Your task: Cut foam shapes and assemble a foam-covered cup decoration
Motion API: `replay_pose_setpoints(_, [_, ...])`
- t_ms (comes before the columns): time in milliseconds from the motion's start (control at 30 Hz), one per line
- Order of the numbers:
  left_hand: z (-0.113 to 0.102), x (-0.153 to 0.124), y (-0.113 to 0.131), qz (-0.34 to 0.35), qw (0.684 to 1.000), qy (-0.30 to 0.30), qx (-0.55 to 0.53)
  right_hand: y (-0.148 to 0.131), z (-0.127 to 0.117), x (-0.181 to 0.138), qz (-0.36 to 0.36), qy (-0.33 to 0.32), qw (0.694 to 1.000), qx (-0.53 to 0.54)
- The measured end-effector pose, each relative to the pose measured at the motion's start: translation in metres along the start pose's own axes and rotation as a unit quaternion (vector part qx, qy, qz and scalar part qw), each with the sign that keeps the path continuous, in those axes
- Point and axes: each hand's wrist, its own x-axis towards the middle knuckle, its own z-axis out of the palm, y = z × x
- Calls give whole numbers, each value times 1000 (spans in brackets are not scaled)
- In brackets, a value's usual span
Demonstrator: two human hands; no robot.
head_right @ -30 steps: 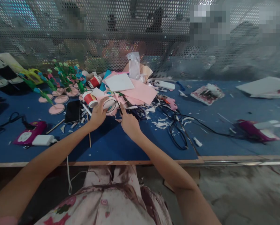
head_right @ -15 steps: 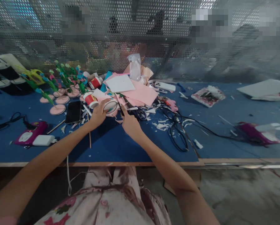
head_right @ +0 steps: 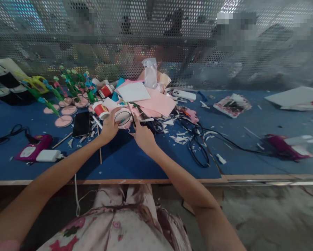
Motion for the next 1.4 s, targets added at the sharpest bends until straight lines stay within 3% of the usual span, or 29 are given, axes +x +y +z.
replay_pose_setpoints(333, [2, 2, -1, 15, 999, -3, -42, 9, 16, 0, -26, 7, 999, -42])
replay_pose_setpoints(667, [4, -1, -2, 42, 999, -18, -27, 4, 5, -7, -15, -32, 998, -51])
replay_pose_setpoints(900, [0, -1, -9, -2, 1000, 31, 7, 3, 6, -9, -23, -66, 996, -62])
replay_pose_setpoints(1000, [-3, -1, -12, 12, 999, 44, 26, 7, 7, -6, -10, -61, 997, -45])
replay_pose_setpoints(1133, [-7, 2, -15, 38, 995, 85, 44, 16, 7, 2, 3, -43, 998, 42])
replay_pose_setpoints(1233, [-14, 6, -18, 33, 996, 82, 26, 22, 7, 9, 10, -23, 987, 157])
replay_pose_setpoints(1300, [-19, 8, -18, 20, 997, 78, -1, 23, 7, 12, 22, -18, 963, 267])
replay_pose_setpoints(1400, [-24, 11, -16, 4, 993, 113, -45, 22, 8, 16, 47, -25, 901, 431])
